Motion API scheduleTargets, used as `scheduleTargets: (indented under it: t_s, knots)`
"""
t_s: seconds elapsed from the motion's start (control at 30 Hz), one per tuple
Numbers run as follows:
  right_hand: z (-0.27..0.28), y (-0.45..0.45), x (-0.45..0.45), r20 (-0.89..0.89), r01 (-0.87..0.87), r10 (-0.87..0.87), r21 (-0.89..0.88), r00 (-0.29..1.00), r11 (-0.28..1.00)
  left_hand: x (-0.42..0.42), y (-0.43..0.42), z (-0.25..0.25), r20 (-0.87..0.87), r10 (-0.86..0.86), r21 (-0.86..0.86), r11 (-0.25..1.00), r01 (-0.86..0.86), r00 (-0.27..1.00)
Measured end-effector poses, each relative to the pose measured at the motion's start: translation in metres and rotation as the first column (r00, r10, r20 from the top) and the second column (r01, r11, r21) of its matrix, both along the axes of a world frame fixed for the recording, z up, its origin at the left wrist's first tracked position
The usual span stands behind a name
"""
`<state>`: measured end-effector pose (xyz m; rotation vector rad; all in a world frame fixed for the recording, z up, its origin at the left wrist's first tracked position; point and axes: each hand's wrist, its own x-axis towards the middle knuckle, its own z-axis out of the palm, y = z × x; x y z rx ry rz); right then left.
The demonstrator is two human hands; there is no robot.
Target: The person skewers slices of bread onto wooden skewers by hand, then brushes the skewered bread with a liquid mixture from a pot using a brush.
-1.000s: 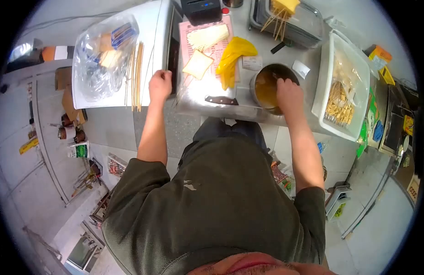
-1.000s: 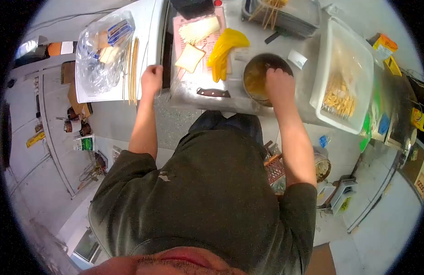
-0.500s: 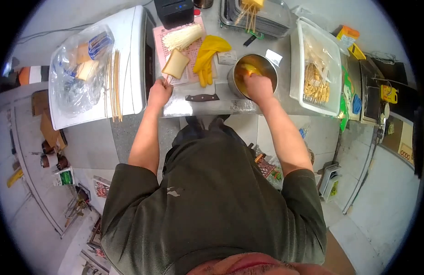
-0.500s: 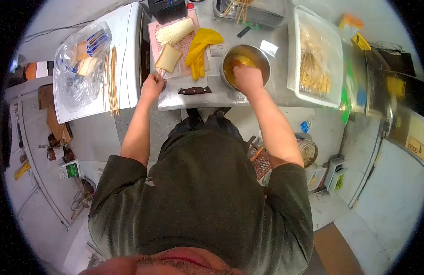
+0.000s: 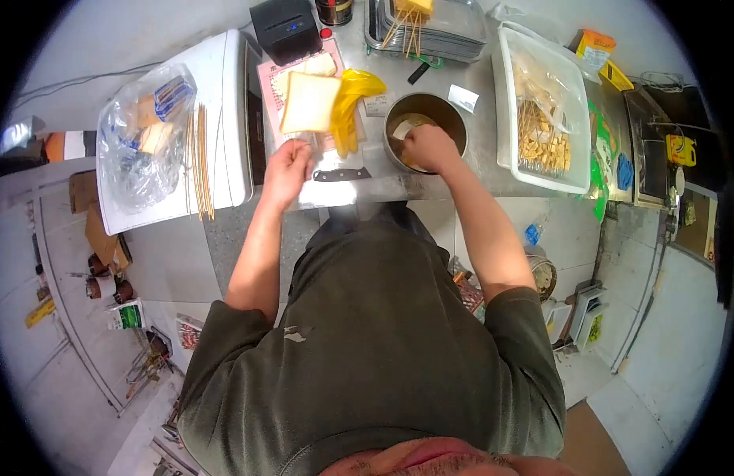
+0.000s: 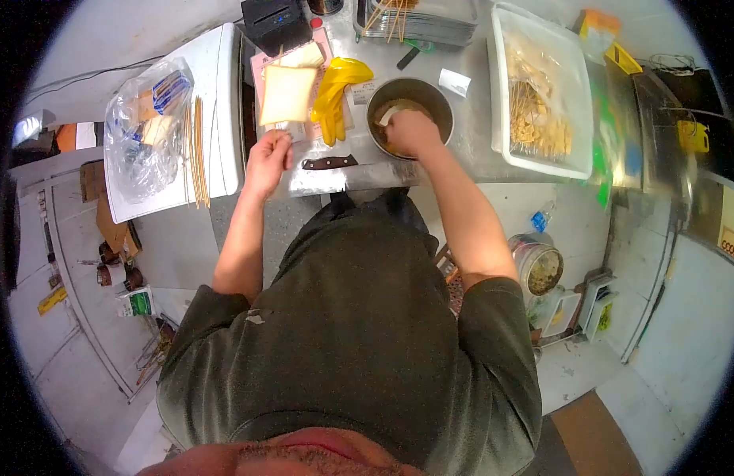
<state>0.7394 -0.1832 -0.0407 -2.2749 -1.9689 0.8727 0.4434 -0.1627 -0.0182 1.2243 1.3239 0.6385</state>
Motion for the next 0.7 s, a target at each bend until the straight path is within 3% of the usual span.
scheduleTargets:
  t_s: [0.1, 0.17, 0.3, 0.43, 0.53, 0.7]
  knots:
    - [-0.029, 0.007, 0.033, -0.267, 0.125, -0.128, -0.028, 0.955, 0.992, 0.027, 0.014, 0.011, -0.009, -0.127, 0.063, 0.99, 0.127, 0.992]
    - [-0.01, 0.004, 0.037, -0.364, 0.212, -0.223, -0.069, 0.904, 0.975, 0.042, 0.023, 0.015, 0.079, -0.135, 0.038, 0.99, 0.132, 0.988]
    - [0.001, -0.022, 0.055, -0.656, 0.456, -0.47, -0.21, 0.59, 0.865, 0.064, 0.033, 0.026, 0.081, -0.197, 0.045, 0.98, 0.194, 0.977]
    - [0.016, -0.058, 0.072, -0.806, 0.592, -0.54, -0.317, 0.244, 0.741, 0.08, 0.037, 0.028, -0.008, -0.301, 0.042, 0.953, 0.301, 0.954]
    - [0.015, -0.085, 0.082, -0.829, 0.639, -0.522, -0.292, 0.202, 0.712, 0.086, 0.046, 0.013, -0.21, -0.397, 0.127, 0.895, 0.428, 0.893]
    - [0.022, -0.114, 0.06, -0.81, 0.769, -0.449, 0.002, 0.376, 0.64, 0.096, 0.042, 0.017, -0.442, -0.412, 0.089, 0.864, 0.496, 0.797]
